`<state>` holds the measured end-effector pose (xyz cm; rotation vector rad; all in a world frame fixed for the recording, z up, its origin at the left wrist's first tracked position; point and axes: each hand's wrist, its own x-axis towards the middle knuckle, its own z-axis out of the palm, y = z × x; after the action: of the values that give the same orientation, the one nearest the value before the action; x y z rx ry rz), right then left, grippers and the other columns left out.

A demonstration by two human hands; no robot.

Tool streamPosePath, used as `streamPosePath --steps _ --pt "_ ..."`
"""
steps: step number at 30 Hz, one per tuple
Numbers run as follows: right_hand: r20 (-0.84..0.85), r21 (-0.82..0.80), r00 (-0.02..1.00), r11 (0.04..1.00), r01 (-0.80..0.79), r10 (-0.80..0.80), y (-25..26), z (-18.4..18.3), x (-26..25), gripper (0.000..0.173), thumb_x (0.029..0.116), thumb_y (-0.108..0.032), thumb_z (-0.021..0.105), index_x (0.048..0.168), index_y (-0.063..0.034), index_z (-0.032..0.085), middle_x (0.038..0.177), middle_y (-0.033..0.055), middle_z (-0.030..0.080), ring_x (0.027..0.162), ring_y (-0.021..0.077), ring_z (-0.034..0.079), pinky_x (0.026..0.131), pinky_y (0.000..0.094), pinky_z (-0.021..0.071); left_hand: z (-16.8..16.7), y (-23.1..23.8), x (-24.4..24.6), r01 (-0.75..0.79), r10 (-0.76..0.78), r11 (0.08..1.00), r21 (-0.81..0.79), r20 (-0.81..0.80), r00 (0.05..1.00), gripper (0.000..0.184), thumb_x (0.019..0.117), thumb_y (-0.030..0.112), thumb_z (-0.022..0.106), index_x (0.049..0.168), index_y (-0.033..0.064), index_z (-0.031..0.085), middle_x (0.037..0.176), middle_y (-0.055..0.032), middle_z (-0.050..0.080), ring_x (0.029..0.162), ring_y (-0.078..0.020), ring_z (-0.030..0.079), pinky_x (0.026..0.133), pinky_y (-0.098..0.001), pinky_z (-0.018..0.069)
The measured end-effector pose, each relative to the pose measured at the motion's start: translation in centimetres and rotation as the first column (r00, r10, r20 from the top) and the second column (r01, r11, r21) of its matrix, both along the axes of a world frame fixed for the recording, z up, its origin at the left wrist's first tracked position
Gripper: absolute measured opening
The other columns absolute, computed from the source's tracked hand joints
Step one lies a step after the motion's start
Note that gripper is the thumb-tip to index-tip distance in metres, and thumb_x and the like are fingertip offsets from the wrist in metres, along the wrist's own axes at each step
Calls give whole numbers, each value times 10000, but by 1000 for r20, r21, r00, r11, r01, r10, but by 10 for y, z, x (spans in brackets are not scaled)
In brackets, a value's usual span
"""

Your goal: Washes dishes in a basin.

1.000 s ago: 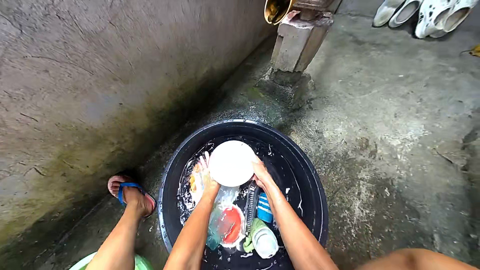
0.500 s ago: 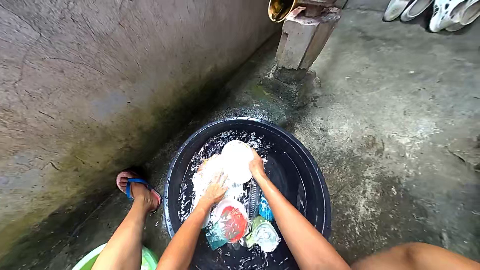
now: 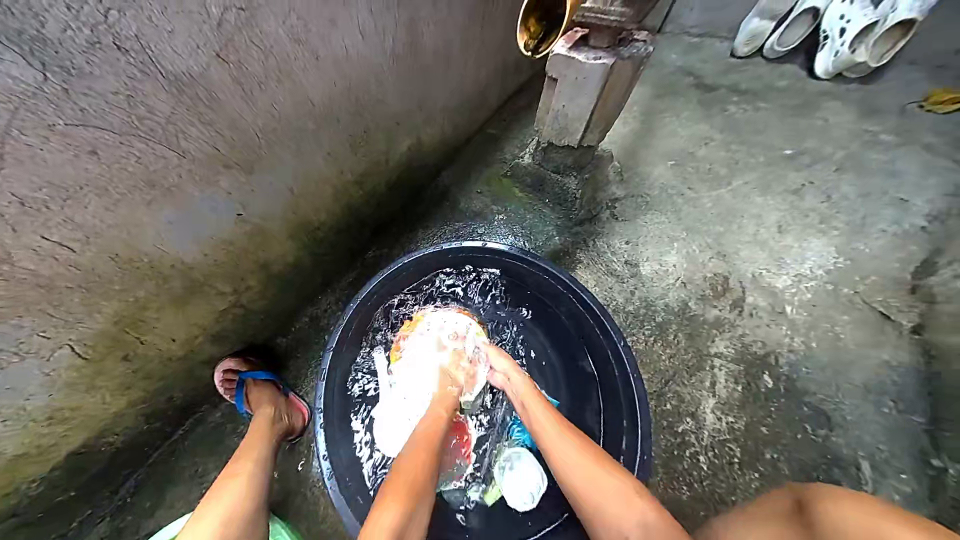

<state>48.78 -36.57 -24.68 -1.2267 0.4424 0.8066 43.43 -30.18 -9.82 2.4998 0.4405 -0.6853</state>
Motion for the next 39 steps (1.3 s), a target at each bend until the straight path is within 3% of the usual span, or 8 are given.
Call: streamPosePath --steps 3,7,14,19,23,27,31,39 --pt "28 57 987 986 154 -156 -5 -1 1 386 1114 -282 422 1363 -4 520 1121 144 639 961 195 621 838 384 540 25 -27 -21 86 -98 979 -184 -61 993 512 1111 140 345 1578 -60 277 1675 -210 251 1570 -339 210 1285 -445 121" --pt "16 225 974 950 217 -227 -20 12 13 408 1116 -300 394 1429 -53 481 1234 138 651 1076 208 655 903 422 569 -72 53 -52 386 -388 921 54 31 921 518 1123 281 294 1546 10 421 1627 -195 375 1537 -395 279 1263 -590 143" --pt "113 253 969 949 188 -221 11 34 -6 455 1110 -264 434 1513 -54 413 1353 159 616 1165 225 645 968 419 561 -146 76 5 -107 -7 976 191 515 857 642 1044 199 411 1589 -85 225 1675 -306 125 1570 -467 72 1273 -594 75" --pt "102 213 948 938 274 -301 7 19 3 384 1107 -282 434 1385 -30 514 1178 120 661 1028 164 649 876 354 557 -133 27 3 183 -93 970 -162 451 888 552 1106 291 354 1558 -24 376 1597 -222 410 1503 -329 378 1254 -483 277" --pt "108 270 958 935 230 -267 -14 12 14 466 1120 -329 380 1485 -46 441 1354 133 611 1187 194 617 992 406 534 -119 64 -50 369 -359 929 -39 162 919 532 1129 324 265 1548 40 430 1587 -193 439 1505 -375 359 1248 -585 190" --pt "96 234 976 958 168 -195 -6 4 1 455 1105 -283 448 1495 -49 440 1331 158 633 1161 227 647 972 427 558 -140 115 -40 158 -254 932 326 275 927 588 1057 222 358 1599 0 301 1691 -212 198 1570 -463 84 1267 -611 67" --pt "114 262 977 954 145 -180 24 13 -19 487 1106 -206 425 1565 -73 333 1403 166 578 1207 222 621 1003 413 538 -145 82 -5 -41 -61 977 211 459 887 591 1038 161 410 1576 -59 304 1666 -271 223 1559 -450 168 1255 -603 151" --pt "74 427 957 877 223 -279 -7 -2 28 590 1117 -471 261 1477 -41 442 1334 139 633 1184 210 639 1000 429 549 -158 97 -30 503 -510 859 94 247 824 695 958 260 662 1587 138 393 1620 -195 385 1502 -407 350 1214 -619 259"
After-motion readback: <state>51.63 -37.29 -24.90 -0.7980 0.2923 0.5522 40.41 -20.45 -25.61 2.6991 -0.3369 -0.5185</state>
